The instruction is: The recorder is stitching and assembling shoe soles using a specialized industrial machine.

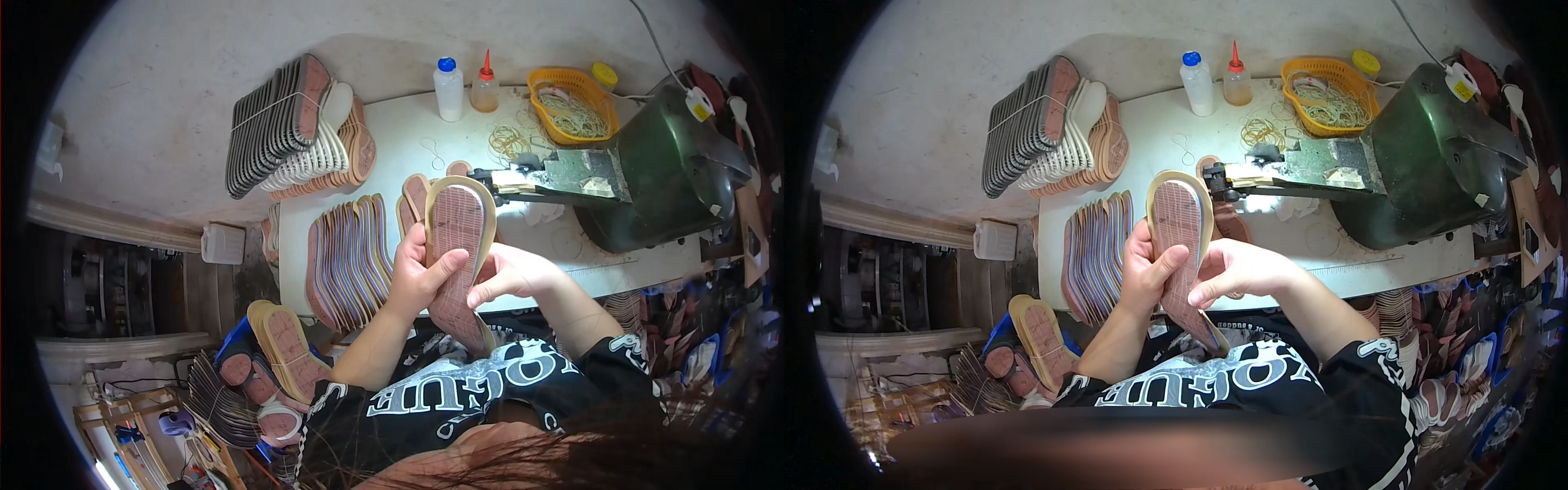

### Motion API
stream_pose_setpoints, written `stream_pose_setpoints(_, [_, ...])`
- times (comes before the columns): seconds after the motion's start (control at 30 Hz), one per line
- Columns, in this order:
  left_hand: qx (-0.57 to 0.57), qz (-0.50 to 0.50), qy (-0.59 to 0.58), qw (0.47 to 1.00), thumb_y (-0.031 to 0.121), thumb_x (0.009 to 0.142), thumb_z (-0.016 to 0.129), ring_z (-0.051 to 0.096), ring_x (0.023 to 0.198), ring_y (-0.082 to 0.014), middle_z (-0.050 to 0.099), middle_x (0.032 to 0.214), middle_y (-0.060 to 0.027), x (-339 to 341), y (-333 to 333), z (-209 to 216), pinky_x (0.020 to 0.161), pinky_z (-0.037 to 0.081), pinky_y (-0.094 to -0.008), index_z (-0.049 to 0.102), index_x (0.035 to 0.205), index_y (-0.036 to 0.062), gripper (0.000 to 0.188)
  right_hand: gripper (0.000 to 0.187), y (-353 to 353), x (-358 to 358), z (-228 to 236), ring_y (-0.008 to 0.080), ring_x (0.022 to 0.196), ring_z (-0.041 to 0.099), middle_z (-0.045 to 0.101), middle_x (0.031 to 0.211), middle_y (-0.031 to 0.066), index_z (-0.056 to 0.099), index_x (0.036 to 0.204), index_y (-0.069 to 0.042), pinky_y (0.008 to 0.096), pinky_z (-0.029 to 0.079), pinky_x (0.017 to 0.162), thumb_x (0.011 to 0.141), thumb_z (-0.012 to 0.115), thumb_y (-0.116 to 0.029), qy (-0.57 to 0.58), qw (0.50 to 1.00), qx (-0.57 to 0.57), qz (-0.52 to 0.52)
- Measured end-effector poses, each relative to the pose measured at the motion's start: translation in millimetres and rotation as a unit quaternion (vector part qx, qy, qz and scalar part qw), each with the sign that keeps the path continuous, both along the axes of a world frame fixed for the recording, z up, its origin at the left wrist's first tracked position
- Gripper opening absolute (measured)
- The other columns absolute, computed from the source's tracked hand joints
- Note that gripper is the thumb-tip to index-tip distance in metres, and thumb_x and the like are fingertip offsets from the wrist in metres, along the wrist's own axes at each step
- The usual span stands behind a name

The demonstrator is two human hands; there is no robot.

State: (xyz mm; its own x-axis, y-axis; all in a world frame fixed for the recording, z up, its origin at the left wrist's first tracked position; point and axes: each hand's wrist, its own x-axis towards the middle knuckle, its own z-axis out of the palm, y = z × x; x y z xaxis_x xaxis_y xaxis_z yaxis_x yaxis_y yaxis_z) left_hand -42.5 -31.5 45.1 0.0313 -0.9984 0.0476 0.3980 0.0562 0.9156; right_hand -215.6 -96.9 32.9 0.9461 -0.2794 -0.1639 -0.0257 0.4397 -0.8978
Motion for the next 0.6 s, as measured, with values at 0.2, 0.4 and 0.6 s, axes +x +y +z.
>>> stream_pose_setpoints(0.2, [-0.003, 0.028, -0.139, 0.99, 0.013, 0.082, 0.073, 0.064, 0.088, -0.014, 0.066, 0.1, -0.01, 5, -5, -8, 0.078, 0.051, -0.0267, 0.052, 0.112, -0.002, 0.039, 0.021, 1, -2, 33, 0.0126, 0.071, 0.063, 0.068, 0.079, 0.0077, 0.066, 0.095, 0.001, 0.0271, 0.05, 0.067, 0.085, 0.066, -0.017, 0.118, 0.983, -0.132, -0.047])
stream_pose_setpoints(0.4, [-0.043, 0.1, -0.35, 0.93, 0.014, 0.07, 0.082, 0.063, 0.088, -0.0151, 0.065, 0.097, -0.01, 2, -20, -6, 0.08, 0.051, -0.0306, 0.047, 0.114, -0.0006, 0.059, 0.021, 2, 1, 23, 0.0152, 0.062, 0.062, 0.066, 0.069, 0.0085, 0.066, 0.088, 0.002, 0.0305, 0.049, 0.06, 0.083, 0.066, -0.019, 0.132, 0.917, -0.345, -0.151])
stream_pose_setpoints(0.6, [0.033, 0.071, -0.068, 0.995, 0.004, 0.073, 0.077, 0.059, 0.096, -0.0137, 0.059, 0.107, -0.007, -1, -36, 0, 0.086, 0.048, -0.0281, 0.044, 0.119, 0.0014, 0.056, 0.024, -13, -7, 13, 0.0052, 0.067, 0.056, 0.063, 0.077, -0.0011, 0.069, 0.093, -0.003, 0.0205, 0.047, 0.06, 0.085, 0.068, -0.025, 0.059, 0.987, 0.103, -0.107])
